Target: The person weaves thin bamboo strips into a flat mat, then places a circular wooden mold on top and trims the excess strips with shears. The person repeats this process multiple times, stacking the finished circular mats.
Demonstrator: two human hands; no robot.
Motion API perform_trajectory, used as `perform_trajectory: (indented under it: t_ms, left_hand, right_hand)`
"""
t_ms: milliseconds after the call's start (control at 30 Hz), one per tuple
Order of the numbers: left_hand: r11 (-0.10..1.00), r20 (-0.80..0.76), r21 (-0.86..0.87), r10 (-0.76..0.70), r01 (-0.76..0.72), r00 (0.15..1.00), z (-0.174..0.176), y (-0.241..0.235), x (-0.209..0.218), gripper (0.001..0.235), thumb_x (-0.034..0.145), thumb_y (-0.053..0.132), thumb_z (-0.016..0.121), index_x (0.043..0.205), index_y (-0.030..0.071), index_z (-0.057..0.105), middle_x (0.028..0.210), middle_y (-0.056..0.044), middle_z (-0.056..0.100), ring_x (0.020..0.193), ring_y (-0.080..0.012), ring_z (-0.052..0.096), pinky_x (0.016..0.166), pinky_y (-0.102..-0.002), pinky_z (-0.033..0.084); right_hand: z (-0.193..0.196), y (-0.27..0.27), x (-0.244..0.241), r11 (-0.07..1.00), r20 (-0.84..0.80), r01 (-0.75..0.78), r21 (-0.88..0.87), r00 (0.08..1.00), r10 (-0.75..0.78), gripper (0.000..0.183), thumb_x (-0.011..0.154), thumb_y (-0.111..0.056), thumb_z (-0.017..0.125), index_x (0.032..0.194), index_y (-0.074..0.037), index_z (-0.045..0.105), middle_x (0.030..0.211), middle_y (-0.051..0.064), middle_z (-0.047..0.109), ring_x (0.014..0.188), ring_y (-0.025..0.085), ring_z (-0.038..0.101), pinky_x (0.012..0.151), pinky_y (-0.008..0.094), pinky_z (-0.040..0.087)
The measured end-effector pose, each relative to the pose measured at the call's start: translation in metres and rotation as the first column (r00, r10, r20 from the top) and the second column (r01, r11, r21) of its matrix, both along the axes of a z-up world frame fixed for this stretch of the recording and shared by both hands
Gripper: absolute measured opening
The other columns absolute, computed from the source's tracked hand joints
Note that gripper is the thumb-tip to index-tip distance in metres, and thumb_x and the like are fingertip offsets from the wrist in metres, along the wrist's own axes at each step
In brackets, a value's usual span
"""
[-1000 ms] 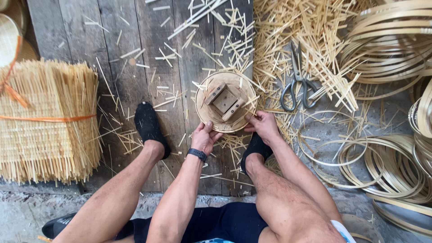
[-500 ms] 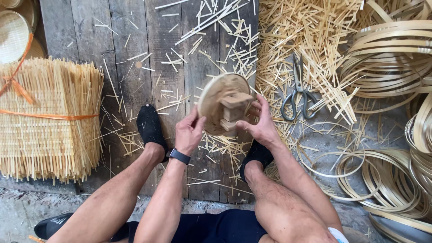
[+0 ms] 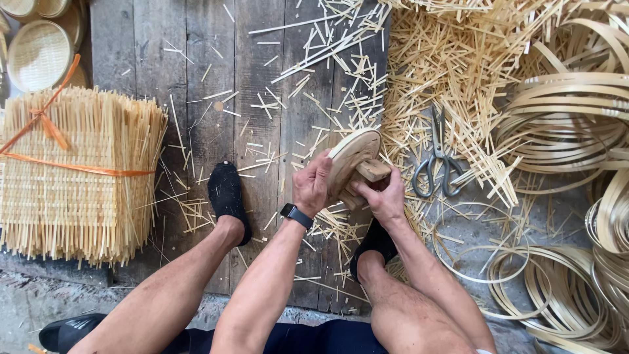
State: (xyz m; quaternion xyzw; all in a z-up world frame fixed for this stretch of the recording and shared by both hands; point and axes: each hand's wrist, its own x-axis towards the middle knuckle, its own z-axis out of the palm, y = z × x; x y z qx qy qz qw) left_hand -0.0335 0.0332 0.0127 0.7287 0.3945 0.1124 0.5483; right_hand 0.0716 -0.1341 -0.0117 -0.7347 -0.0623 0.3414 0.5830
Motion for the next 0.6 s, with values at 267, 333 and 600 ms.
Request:
perform_trajectory:
  t_ms: [267, 333, 600]
  left_hand:
    - [0.996, -0.263, 0.087, 0.024, -0.001, 0.964, -0.093, 0.082, -0.084, 0.052, 0.104, 0.050, 0.050, 0.117, 0.007, 0.074, 0.098, -0.016, 0.076, 0.093, -0.0262, 0.074, 0.082, -0.045, 0.060]
    - [0.945, -0.455, 0.121, -0.218, 0.302, 0.863, -0.106, 0.100, -0.112, 0.043, 0.101, 0.037, 0.056, 0.109, 0.001, 0.077, 0.096, -0.018, 0.075, 0.091, -0.0288, 0.073, 0.082, -0.045, 0.059]
    - [0.862, -0.379, -0.484, -0.052, -0.150, 0.924, -0.109, 0.158, -0.054, 0.021, 0.097, 0.017, 0.069, 0.104, -0.003, 0.072, 0.087, -0.012, 0.076, 0.070, -0.0212, 0.073, 0.070, -0.038, 0.061]
  right_hand:
    - [-0.002, -0.049, 0.014, 0.903, -0.396, 0.202, 0.378, 0.917, -0.039, 0.060, 0.080, -0.016, 0.070, 0.133, 0.008, 0.054, 0.115, 0.014, 0.065, 0.103, 0.022, 0.067, 0.091, 0.036, 0.059]
    - [0.002, -0.058, 0.017, 0.887, -0.395, 0.258, 0.384, 0.914, -0.094, 0.057, 0.083, -0.011, 0.069, 0.133, 0.011, 0.054, 0.117, 0.014, 0.065, 0.105, 0.023, 0.067, 0.093, 0.036, 0.058]
    - [0.017, -0.064, 0.018, 0.898, -0.451, 0.335, 0.285, 0.874, -0.183, 0.054, 0.082, -0.009, 0.063, 0.134, 0.003, 0.053, 0.116, 0.014, 0.065, 0.103, 0.025, 0.069, 0.085, 0.049, 0.062]
